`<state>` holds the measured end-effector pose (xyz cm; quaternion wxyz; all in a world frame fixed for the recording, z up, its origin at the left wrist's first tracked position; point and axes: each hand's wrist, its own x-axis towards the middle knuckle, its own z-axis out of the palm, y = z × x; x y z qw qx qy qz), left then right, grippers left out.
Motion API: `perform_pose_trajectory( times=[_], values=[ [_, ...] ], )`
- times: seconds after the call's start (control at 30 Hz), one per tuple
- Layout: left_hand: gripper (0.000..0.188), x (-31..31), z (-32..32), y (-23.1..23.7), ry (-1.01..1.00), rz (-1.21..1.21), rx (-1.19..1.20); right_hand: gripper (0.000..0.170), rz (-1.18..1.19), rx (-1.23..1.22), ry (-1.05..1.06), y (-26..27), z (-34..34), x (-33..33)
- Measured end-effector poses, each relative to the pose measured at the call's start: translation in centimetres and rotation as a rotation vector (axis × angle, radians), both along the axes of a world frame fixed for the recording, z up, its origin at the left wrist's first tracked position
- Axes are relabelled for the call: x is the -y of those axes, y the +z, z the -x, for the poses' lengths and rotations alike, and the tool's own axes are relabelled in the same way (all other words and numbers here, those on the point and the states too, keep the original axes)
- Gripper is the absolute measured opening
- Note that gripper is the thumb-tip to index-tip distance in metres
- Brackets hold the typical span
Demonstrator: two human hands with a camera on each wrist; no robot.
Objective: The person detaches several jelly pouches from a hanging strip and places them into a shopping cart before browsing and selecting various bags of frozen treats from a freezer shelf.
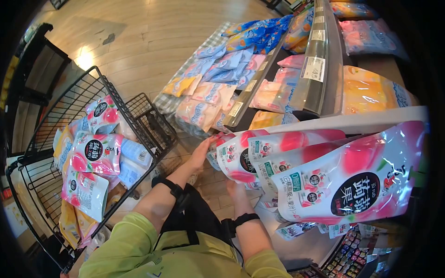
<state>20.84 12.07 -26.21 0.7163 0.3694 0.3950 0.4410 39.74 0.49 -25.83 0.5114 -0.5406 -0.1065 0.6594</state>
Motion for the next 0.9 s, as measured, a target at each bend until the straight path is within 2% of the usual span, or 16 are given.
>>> perform_pose_trajectory(
  times=[0.03,0.07,0.13,0.23,0.37,0.43,0.47,0.53,0.6,0.67,0.7,0.77,0.8,0.87,0.9],
  values=[
    [0.053,0.1,-0.1,-0.6,-0.023,-0.033,0.002,0.049,0.093,0.025,-0.023,1.4,0.9,-0.4],
    [0.053,0.2,-0.1,-0.8,-0.027,-0.036,0.003,0.049,0.09,0.026,-0.028,1.9,1.3,-0.4],
    [0.053,0.3,0.2,-0.4,0.034,-0.077,-0.177,0.048,0.16,-0.088,-0.057,2.0,1.4,-0.2],
    [0.054,0.8,0.8,1.5,0.035,-0.032,-0.165,0.046,0.282,-0.13,-0.047,0.5,0.6,0.9],
    [0.053,1.6,1.5,3.1,0.049,-0.163,-0.236,0.041,0.265,-0.027,-0.032,4.3,2.2,2.2],
    [0.052,1.9,1.8,5.1,0.123,-0.23,-0.258,0.037,0.364,0.193,0.043,5.3,2.3,2.9],
    [0.052,2.2,1.8,6.3,0.12,-0.248,-0.259,0.037,0.347,0.19,0.037,6.2,2.1,3.6],
    [0.048,2.7,2.3,10.5,0.137,-0.363,-0.307,0.036,0.21,0.535,0.432,8.6,1.2,5.4],
    [0.048,2.9,2.8,16.9,0.107,-0.44,-0.288,0.037,0.056,0.858,0.575,11.6,1.2,6.6],
    [0.055,2.8,2.9,21.3,0.04,-0.53,-0.216,0.034,-0.134,1.002,0.559,23.4,4.9,5.9],
    [0.055,2.7,2.8,23.7,0.034,-0.558,-0.218,0.034,-0.155,1.006,0.537,27.3,5.4,5.8],
    [0.064,2.2,2.5,29.1,-0.005,-0.78,-0.168,0.031,-0.81,1.401,0.264,32.5,6.1,6.3],
    [0.074,1.8,2.3,30.3,-0.053,-0.828,-0.141,0.031,-0.818,1.408,0.226,33.5,6.3,5.9],
    [0.076,1.5,1.5,32.0,-0.068,-0.873,-0.155,0.046,-1.011,1.41,-0.221,35.4,6.5,4.9],
    [0.079,1.2,1.1,32.6,-0.057,-0.89,-0.172,0.056,-0.962,1.335,-0.286,36.4,6.4,4.3]
  ],
)
